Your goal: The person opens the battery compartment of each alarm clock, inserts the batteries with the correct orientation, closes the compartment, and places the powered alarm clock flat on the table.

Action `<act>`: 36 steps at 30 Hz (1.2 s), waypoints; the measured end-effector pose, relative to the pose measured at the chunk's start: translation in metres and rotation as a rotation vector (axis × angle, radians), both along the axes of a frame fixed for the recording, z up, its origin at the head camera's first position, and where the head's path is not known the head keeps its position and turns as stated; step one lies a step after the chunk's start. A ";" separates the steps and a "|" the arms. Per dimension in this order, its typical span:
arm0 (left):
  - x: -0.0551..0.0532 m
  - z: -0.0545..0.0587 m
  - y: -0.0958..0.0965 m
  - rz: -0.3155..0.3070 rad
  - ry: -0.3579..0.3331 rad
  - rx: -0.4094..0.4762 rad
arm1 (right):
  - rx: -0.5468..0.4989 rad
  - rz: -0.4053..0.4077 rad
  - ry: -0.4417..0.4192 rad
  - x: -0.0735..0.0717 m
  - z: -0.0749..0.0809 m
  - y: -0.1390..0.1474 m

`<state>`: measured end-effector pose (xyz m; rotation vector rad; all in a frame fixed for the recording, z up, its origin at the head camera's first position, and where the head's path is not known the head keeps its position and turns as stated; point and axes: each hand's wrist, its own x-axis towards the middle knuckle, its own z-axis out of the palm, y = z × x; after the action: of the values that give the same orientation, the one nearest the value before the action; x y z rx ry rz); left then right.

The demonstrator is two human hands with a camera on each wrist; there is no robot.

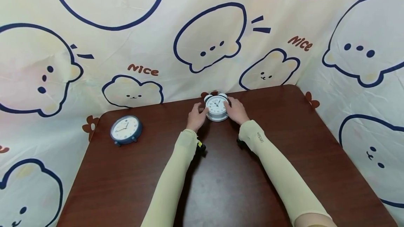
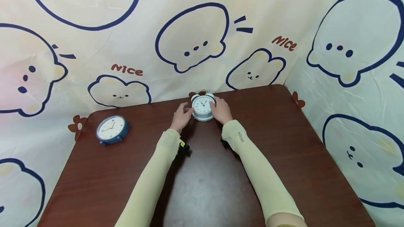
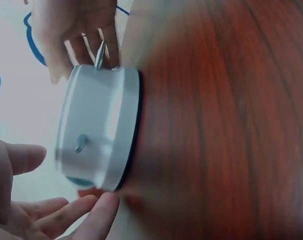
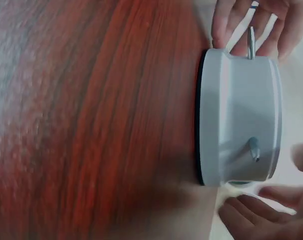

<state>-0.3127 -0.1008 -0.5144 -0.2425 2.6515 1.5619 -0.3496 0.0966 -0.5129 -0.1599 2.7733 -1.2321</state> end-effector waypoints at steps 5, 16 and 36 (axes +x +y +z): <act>0.001 0.012 -0.022 0.019 0.139 -0.224 | -0.032 -0.026 0.146 0.006 0.012 -0.011; 0.012 0.037 -0.134 0.102 0.241 -0.433 | -0.056 0.137 0.197 0.009 0.034 -0.066; 0.064 0.016 -0.280 0.205 -0.234 -0.579 | -0.008 0.478 0.068 0.047 0.009 -0.196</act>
<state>-0.2488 -0.3810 -0.4988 -0.6898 2.8771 0.6955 -0.3024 -0.0992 -0.5036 -0.8221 2.5582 -1.1219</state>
